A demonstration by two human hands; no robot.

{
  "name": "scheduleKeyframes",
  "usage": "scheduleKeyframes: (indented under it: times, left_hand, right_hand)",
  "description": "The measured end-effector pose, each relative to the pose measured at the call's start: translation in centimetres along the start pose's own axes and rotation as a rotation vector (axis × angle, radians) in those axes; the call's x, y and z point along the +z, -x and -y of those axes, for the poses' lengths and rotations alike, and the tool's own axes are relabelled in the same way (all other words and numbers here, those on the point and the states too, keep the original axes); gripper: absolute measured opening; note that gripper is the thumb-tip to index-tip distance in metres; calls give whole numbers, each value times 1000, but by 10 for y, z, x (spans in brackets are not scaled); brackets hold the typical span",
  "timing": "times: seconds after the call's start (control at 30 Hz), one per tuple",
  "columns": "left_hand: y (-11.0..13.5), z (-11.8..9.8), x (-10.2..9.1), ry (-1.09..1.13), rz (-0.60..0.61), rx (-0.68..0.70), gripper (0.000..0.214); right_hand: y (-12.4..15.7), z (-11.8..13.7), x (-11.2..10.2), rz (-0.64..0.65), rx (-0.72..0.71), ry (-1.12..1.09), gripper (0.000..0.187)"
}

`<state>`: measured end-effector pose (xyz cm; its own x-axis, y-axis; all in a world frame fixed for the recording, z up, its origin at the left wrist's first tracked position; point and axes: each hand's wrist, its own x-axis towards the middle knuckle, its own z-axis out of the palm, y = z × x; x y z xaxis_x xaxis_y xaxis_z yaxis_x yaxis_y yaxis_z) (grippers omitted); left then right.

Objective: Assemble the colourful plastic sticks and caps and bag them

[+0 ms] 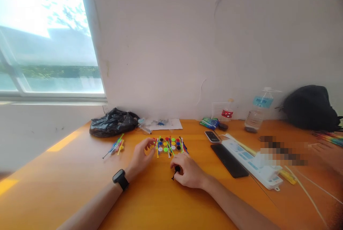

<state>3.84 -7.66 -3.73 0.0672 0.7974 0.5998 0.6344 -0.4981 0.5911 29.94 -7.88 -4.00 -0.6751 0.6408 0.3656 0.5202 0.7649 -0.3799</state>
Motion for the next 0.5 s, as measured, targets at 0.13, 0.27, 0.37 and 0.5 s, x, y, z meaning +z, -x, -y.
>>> scheduleKeyframes:
  times: [0.13, 0.27, 0.37, 0.5]
  left_hand:
    - [14, -27, 4, 92, 227, 179, 20]
    - [28, -44, 11, 107, 501, 252, 20]
    - [27, -46, 14, 51, 554, 293, 20]
    - [16, -31, 10, -129, 364, 160, 12]
  right_hand:
    - [1, -4, -1, -35, 74, 54, 19]
    - [2, -8, -4, -25, 180, 127, 14]
    - [3, -11, -7, -4, 242, 181, 12]
    - [2, -10, -13, -4, 261, 270, 14]
